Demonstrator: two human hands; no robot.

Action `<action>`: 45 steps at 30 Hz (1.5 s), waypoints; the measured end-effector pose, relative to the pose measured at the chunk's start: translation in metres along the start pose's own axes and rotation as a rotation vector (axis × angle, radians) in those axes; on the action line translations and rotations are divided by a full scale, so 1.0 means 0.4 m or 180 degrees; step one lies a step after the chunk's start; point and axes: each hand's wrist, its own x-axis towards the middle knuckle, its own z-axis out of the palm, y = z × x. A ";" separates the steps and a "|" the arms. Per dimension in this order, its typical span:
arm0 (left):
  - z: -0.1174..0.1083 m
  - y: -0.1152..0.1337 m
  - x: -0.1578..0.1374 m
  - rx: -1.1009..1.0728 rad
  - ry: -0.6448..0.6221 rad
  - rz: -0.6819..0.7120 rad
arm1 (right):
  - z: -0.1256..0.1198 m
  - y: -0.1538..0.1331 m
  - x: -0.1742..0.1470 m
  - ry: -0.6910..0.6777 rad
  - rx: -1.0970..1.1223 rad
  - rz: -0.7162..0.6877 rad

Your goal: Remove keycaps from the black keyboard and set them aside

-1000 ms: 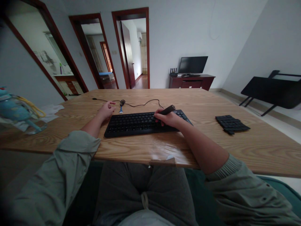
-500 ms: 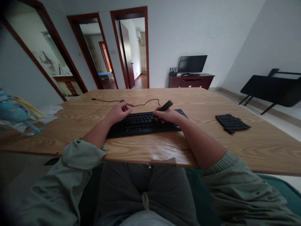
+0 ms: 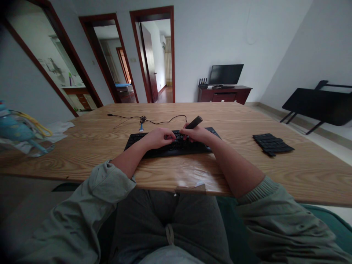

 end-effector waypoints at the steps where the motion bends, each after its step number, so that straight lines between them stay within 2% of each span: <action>1: 0.000 0.001 0.000 -0.0001 -0.0003 -0.0009 | -0.001 -0.001 -0.003 -0.0030 -0.0006 -0.0036; 9: -0.002 0.006 -0.005 0.0007 -0.0094 0.0036 | 0.001 -0.029 -0.020 0.0109 -0.0468 -0.0111; 17: 0.008 -0.006 -0.001 -0.0014 -0.0023 0.0024 | -0.001 -0.026 -0.005 0.0031 -0.0255 -0.0141; 25: -0.005 0.009 -0.010 -0.0001 -0.0127 0.0074 | 0.010 -0.062 -0.029 0.0207 -0.1034 -0.0150; 30: -0.002 0.004 -0.007 -0.0017 -0.0101 0.0036 | 0.011 -0.061 -0.015 0.0243 -0.0765 -0.0106; 34: 0.004 0.001 -0.003 -0.0003 -0.0059 0.0098 | -0.006 -0.036 -0.022 0.0108 -0.0457 -0.0080; 40: 0.004 0.007 -0.010 0.0031 -0.0121 0.0266 | -0.002 -0.028 -0.063 0.0051 -0.0810 -0.0120; 45: 0.004 0.006 -0.016 0.0103 -0.0130 0.0342 | 0.003 -0.045 -0.075 -0.0036 -0.0802 -0.0125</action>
